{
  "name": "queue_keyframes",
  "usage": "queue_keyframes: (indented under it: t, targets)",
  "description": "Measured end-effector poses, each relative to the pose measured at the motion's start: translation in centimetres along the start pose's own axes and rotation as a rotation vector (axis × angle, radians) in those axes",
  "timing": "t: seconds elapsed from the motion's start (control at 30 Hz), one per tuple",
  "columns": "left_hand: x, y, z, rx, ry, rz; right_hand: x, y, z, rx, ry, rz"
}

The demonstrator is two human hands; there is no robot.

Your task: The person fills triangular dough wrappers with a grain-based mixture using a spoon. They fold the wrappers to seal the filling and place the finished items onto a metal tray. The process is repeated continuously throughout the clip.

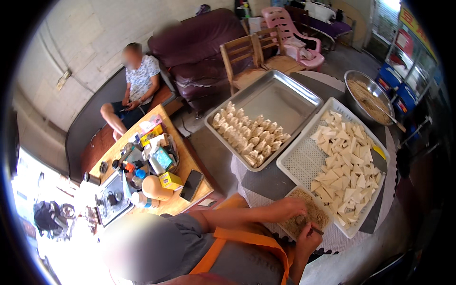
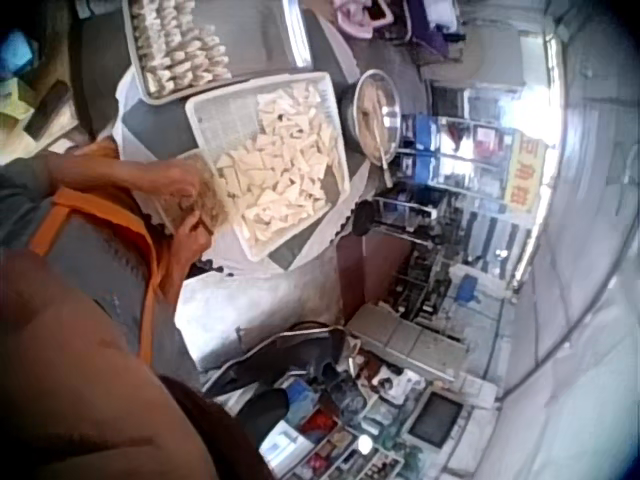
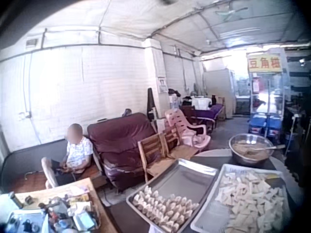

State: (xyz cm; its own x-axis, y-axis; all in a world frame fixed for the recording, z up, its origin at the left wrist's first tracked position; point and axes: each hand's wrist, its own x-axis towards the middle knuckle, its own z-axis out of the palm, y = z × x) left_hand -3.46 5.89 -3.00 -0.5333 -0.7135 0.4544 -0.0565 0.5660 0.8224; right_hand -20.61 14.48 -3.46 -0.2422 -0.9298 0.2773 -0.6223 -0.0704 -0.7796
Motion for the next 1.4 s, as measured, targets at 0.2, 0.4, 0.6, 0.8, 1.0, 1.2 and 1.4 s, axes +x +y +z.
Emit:
queue_keyframes:
  t: [0.2, 0.4, 0.6, 0.8, 1.0, 1.2, 1.4]
  targets:
    - [0.7, 1.0, -0.1, -0.068, -0.013, -0.133, -0.1, -0.5, -0.4, -0.076, -0.034, 0.056]
    - [0.3, 0.1, 0.4, 0.100, 0.013, -0.118, 0.0, -0.4, -0.1, -0.024, -0.029, 0.040]
    - [0.3, 0.0, -0.1, -0.006, -0.057, -0.134, 0.1, 1.9, 0.0, -0.145, -0.052, -0.092]
    - [0.5, 0.2, -0.3, -0.052, -0.078, -0.040, 0.2, 1.6, 0.6, -0.099, 0.059, -0.145]
    - [0.4, 0.7, -0.3, 0.002, 0.037, 0.053, 0.2, 3.0, 0.0, -0.207, -0.081, 0.021]
    - [0.3, 0.8, -0.3, -0.027, 0.062, 0.063, 0.2, 2.2, 0.1, -0.146, -0.069, 0.025]
    - [0.3, 0.7, -0.5, -0.056, 0.044, 0.034, 0.5, 1.2, 0.4, -0.215, 0.002, -0.073]
